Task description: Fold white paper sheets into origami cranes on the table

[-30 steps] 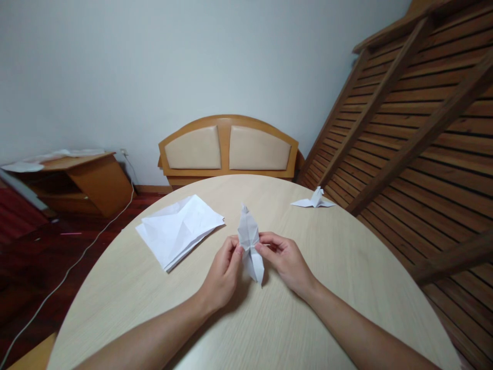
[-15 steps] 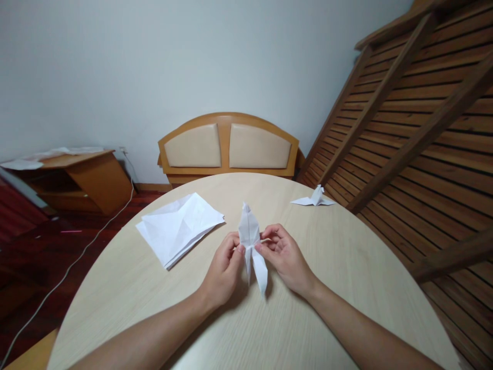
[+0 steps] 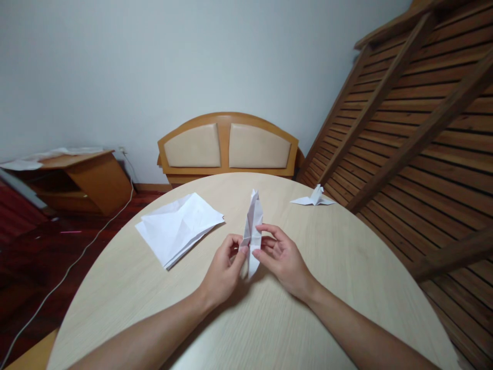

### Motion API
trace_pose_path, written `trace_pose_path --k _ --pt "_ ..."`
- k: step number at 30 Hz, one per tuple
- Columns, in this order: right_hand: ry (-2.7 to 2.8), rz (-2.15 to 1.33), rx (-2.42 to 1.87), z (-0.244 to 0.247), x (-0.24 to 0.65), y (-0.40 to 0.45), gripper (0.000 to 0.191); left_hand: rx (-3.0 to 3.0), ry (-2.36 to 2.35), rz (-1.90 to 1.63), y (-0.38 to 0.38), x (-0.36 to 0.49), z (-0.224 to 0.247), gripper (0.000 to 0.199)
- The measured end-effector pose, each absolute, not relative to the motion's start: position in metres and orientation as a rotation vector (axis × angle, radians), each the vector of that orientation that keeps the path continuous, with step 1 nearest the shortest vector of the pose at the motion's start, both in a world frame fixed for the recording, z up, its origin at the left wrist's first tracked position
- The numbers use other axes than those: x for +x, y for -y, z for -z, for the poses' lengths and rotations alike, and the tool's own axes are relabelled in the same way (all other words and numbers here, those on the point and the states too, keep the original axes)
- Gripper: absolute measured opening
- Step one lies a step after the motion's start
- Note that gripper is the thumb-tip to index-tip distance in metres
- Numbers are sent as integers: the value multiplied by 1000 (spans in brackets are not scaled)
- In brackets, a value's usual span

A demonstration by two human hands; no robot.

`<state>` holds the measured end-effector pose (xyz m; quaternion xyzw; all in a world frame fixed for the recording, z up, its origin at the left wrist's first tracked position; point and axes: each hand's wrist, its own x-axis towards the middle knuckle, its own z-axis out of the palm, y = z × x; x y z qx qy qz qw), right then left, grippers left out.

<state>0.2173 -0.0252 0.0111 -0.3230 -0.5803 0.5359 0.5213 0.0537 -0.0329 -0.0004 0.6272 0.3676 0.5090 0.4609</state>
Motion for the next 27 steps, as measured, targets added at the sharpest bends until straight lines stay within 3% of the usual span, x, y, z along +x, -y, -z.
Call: trace_pose_path --k 7,14,21,27 --pt "1404 -1242 -728 -11 214 28 43 1530 -930 -1328 31 52 1 24" --pt "1448 -1216 -737 -11 208 34 67 1477 -926 -1503 28 53 2 20" --pt "1662 -1127 -897 -16 209 34 26 1364 -851 -1583 26 55 -1 24" --pt "1704 -1072 -1018 -14 212 29 11 1332 -882 -1573 24 55 -1 27"
